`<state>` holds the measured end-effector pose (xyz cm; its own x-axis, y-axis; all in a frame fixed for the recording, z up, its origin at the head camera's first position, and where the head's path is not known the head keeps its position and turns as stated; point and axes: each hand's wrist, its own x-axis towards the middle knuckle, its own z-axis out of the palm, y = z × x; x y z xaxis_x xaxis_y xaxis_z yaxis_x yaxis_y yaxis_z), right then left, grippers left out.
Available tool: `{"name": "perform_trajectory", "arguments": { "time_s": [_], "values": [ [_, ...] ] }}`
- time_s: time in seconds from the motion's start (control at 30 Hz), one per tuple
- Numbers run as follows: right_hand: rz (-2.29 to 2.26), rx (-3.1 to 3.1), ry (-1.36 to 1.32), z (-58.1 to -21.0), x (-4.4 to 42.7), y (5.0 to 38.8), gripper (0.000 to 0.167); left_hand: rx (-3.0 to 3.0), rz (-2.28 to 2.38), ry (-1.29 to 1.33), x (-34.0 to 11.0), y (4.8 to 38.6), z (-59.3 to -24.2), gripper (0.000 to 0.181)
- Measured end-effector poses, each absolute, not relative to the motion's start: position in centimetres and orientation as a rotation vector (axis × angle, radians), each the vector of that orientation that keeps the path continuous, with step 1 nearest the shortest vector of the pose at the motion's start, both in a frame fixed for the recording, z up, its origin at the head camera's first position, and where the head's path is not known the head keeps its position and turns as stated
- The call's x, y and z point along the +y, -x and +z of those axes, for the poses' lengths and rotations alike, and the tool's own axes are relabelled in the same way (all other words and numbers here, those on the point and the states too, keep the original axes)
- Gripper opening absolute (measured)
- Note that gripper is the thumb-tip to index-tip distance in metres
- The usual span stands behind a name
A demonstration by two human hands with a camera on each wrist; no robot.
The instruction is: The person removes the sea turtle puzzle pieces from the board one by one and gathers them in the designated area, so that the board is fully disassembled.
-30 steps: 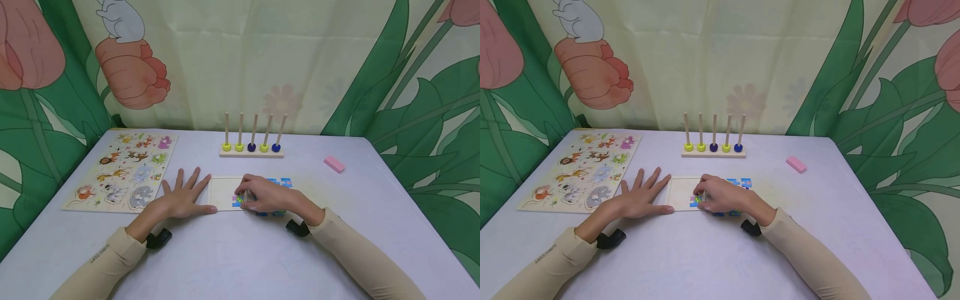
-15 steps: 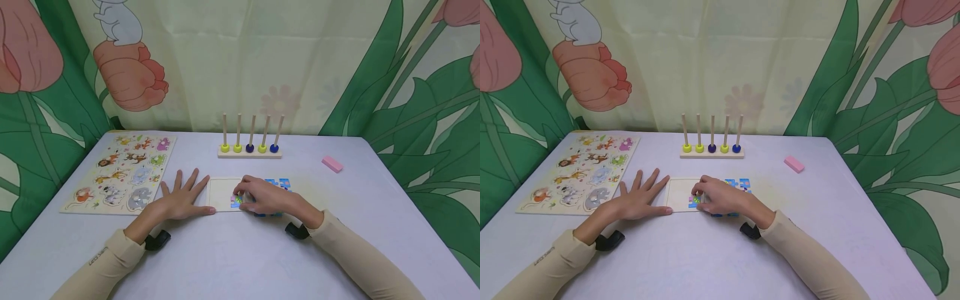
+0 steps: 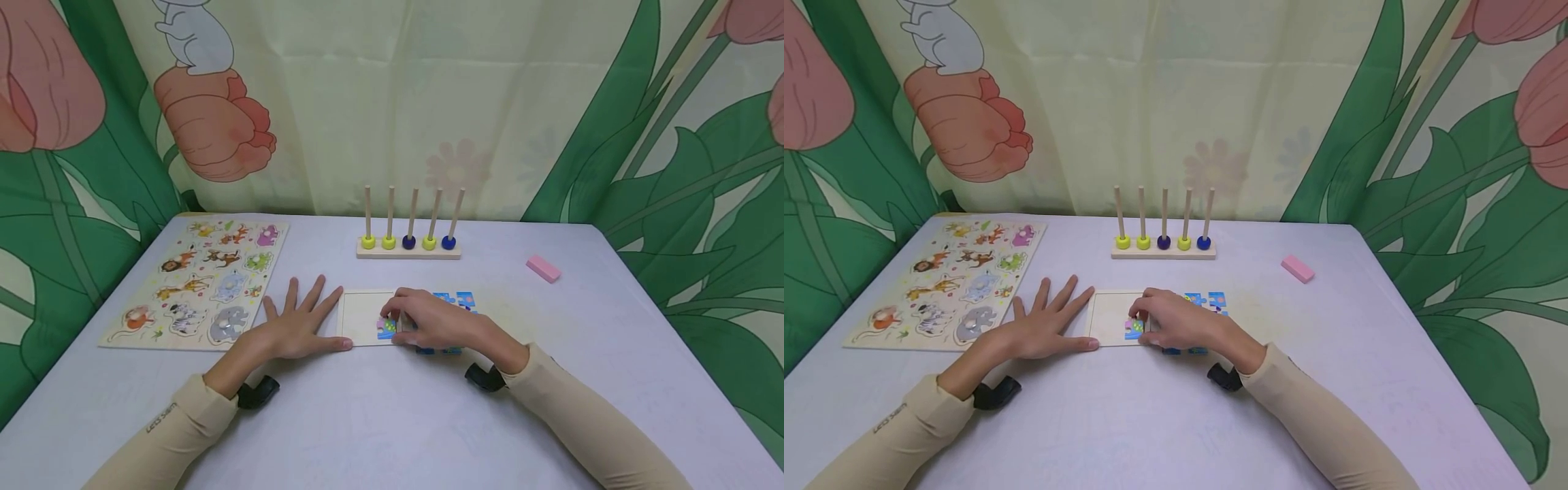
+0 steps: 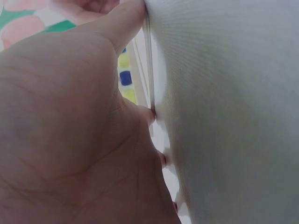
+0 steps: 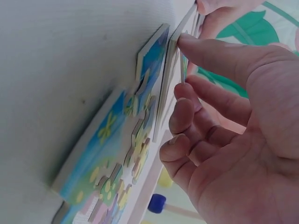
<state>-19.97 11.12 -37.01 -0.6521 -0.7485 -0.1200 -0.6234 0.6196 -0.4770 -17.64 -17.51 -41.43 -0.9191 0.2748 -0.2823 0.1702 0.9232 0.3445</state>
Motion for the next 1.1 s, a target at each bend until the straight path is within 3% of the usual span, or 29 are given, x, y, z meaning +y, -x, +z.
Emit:
{"name": "perform_trajectory", "arguments": {
  "time_s": [0.67,1.1],
  "values": [
    [-0.578,2.567,1.079,-36.9,11.5,19.8,0.036,2.751,0.459,-0.331,-17.5,17.6,-41.4,0.111],
    [-0.649,2.636,1.065,-37.3,14.2,19.4,0.034,2.751,0.461,-0.328,-17.6,17.7,-41.4,0.112]
  ]
}}
